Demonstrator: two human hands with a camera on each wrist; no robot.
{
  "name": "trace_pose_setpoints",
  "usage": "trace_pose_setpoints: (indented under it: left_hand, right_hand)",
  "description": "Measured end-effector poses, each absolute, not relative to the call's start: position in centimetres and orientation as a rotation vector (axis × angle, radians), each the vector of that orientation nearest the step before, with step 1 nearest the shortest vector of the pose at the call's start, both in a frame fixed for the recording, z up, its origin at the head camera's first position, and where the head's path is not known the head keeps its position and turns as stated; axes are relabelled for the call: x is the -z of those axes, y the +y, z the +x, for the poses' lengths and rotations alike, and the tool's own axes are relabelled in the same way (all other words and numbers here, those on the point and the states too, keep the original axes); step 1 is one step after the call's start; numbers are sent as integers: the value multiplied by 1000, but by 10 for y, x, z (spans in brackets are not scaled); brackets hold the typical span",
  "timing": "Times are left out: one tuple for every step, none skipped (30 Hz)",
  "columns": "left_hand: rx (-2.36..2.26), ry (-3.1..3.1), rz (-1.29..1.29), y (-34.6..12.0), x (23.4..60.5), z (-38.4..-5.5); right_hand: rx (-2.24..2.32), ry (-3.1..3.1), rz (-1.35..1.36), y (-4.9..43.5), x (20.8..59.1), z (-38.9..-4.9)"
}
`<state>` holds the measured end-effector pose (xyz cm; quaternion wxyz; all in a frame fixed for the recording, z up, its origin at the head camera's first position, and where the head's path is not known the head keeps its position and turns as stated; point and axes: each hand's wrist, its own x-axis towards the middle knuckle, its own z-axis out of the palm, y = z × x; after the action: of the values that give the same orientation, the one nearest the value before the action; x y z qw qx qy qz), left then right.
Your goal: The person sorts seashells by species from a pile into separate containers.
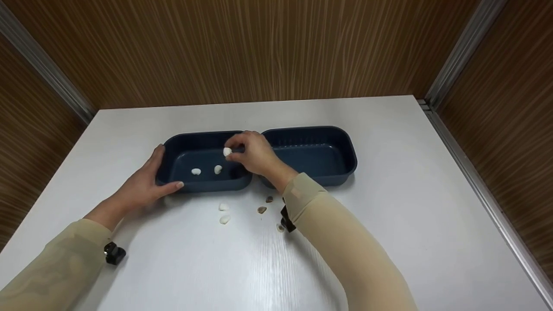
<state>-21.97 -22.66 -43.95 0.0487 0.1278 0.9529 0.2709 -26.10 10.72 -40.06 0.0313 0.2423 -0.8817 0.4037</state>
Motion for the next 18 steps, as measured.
trace_pose_setpoints:
  left_hand:
    - [-820,2907,392,-227,439,-220]
    - [-817,2909,396,-227,439,-220]
    - [-813,2911,398,-227,440,-220]
    - [-809,2913,401,-226,440,-221]
    - [-809,2913,400,-226,440,-221]
    - [-810,2912,399,-226,440,-221]
    - [-813,2912,399,-226,440,-221]
    - [-817,2911,399,-226,440,-221]
    - [-820,2912,399,-226,440,-221]
    - [-822,2911,399,-226,440,-220]
    - [-825,2910,399,-226,440,-220]
    - [-829,2909,399,-226,440,-220]
    - [-832,2908,398,-226,441,-220]
    - [-833,2906,398,-226,441,-220]
    - [-833,2906,397,-227,441,-220]
    - [-833,2906,398,-227,441,-220]
    - [-833,2906,398,-227,441,-220]
    - [-833,2906,399,-227,442,-220]
  right_hand:
    - [-1243,-2721,741,107,401,-262]
    - [-1242,-2725,738,106,402,-262]
    - [-1242,-2731,735,106,402,-263]
    - [-1242,-2738,732,105,402,-263]
    - [-1238,-2744,729,105,403,-264]
    - [-1232,-2752,725,104,404,-264]
    - [-1229,-2758,721,104,404,-265]
    - [-1225,-2765,716,103,405,-266]
    - [-1221,-2773,711,103,406,-266]
    - [-1216,-2779,709,103,406,-267]
    - [-1208,-2787,707,102,407,-268]
    - [-1200,-2793,704,102,407,-268]
    - [-1193,-2799,702,102,408,-268]
    - [-1187,-2805,700,102,408,-269]
    - [-1182,-2809,698,102,409,-269]
    - [-1177,-2811,697,101,409,-269]
    - [-1176,-2815,694,101,409,-269]
    - [-1176,-2817,692,101,409,-269]
